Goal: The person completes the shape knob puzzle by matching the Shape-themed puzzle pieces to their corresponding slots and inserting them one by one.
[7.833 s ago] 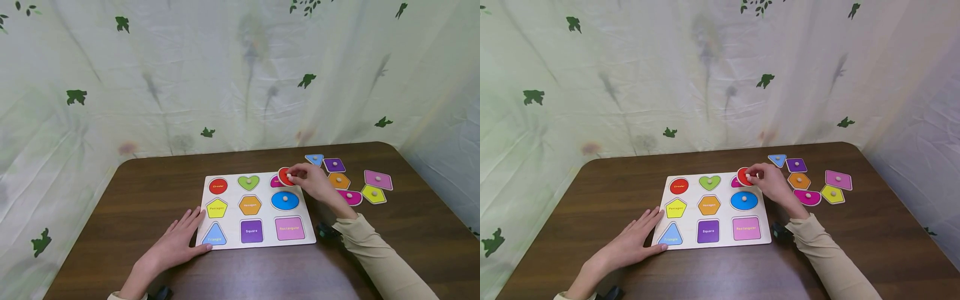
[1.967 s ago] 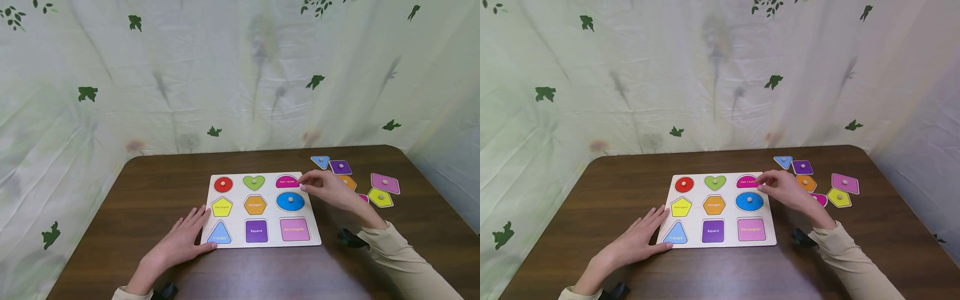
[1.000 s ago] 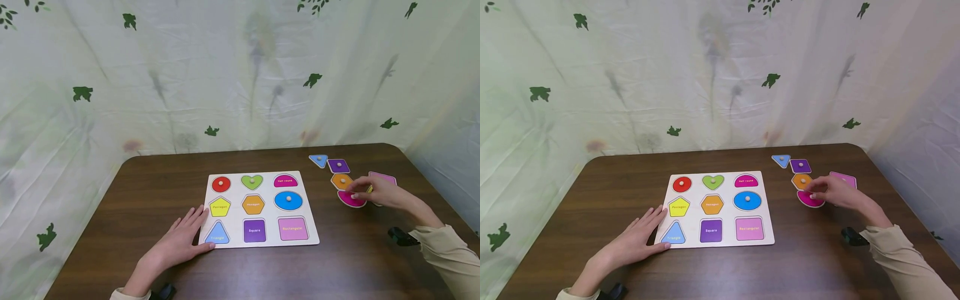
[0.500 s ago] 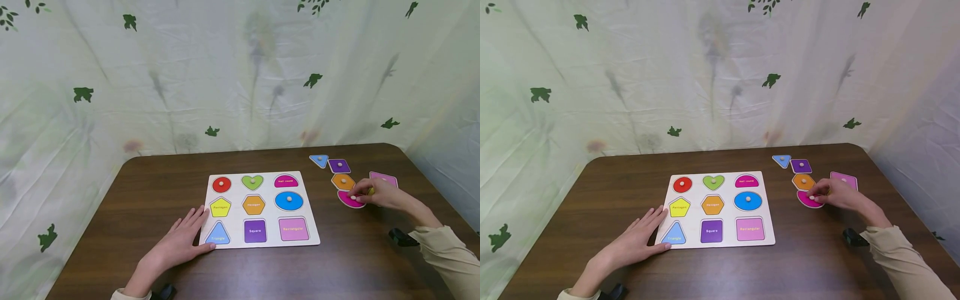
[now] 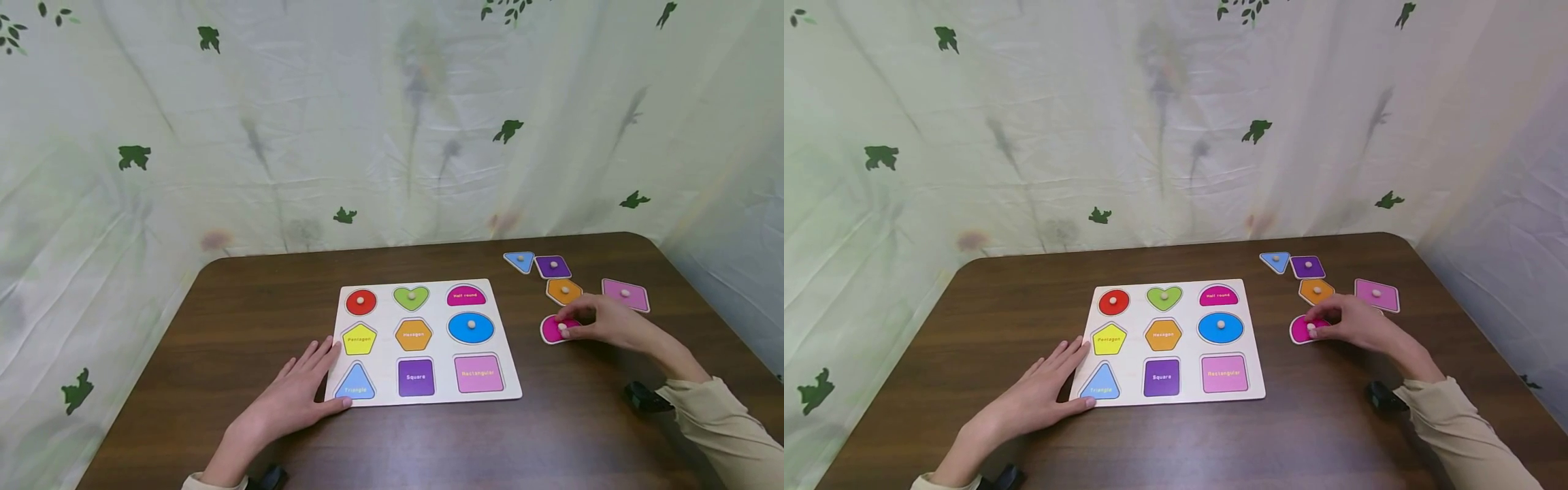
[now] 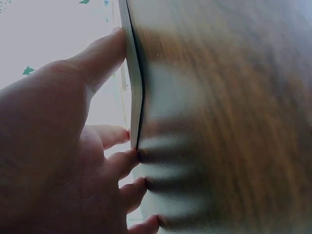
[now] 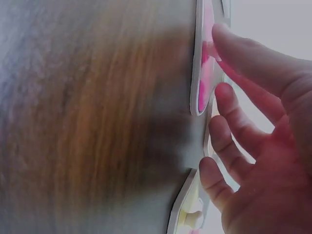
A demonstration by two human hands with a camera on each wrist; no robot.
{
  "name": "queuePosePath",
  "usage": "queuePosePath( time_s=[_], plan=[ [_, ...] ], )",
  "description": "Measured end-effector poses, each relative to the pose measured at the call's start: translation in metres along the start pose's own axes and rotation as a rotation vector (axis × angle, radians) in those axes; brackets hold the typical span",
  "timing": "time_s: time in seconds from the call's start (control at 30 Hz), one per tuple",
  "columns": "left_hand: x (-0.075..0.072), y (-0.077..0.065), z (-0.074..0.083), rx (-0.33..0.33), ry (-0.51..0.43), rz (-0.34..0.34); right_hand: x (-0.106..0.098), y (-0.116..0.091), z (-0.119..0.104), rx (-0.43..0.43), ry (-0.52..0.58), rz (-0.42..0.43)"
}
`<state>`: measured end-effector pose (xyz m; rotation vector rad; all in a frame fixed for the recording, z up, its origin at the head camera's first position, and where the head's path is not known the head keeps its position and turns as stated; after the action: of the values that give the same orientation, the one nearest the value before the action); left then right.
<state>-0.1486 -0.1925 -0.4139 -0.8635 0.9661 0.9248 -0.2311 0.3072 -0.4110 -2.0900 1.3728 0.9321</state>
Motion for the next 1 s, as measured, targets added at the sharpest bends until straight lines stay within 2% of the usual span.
queuePosePath(
  time_s=[0.23, 0.37, 0.63, 1.0],
  plan=[
    [0.001, 0.001, 0.0, 0.0, 0.004, 0.0, 0.001, -0.002, -0.002, -0.062, -0.009, -0.017],
    [0.001, 0.001, -0.001, -0.001, 0.004, -0.002, 0.002, -0.002, -0.001, -0.099, -0.012, 0.011],
    [0.002, 0.002, -0.001, -0.011, 0.006, -0.009, 0.003, 0.002, -0.006, -0.038, -0.015, 0.066],
    [0.003, 0.002, -0.002, -0.009, 0.008, -0.002, 0.008, 0.012, -0.02, -0.071, 0.032, 0.153]
  ],
)
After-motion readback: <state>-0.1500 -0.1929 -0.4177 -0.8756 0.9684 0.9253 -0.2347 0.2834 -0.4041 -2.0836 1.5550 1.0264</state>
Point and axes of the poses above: each hand's wrist, its own y-axis towards the middle knuckle, its own x-axis out of the palm, z = x × y, the point moved 5 cm from there along y, towards the middle knuckle, and after that the axes turned 5 degrees about y, right-handed, at the moved point
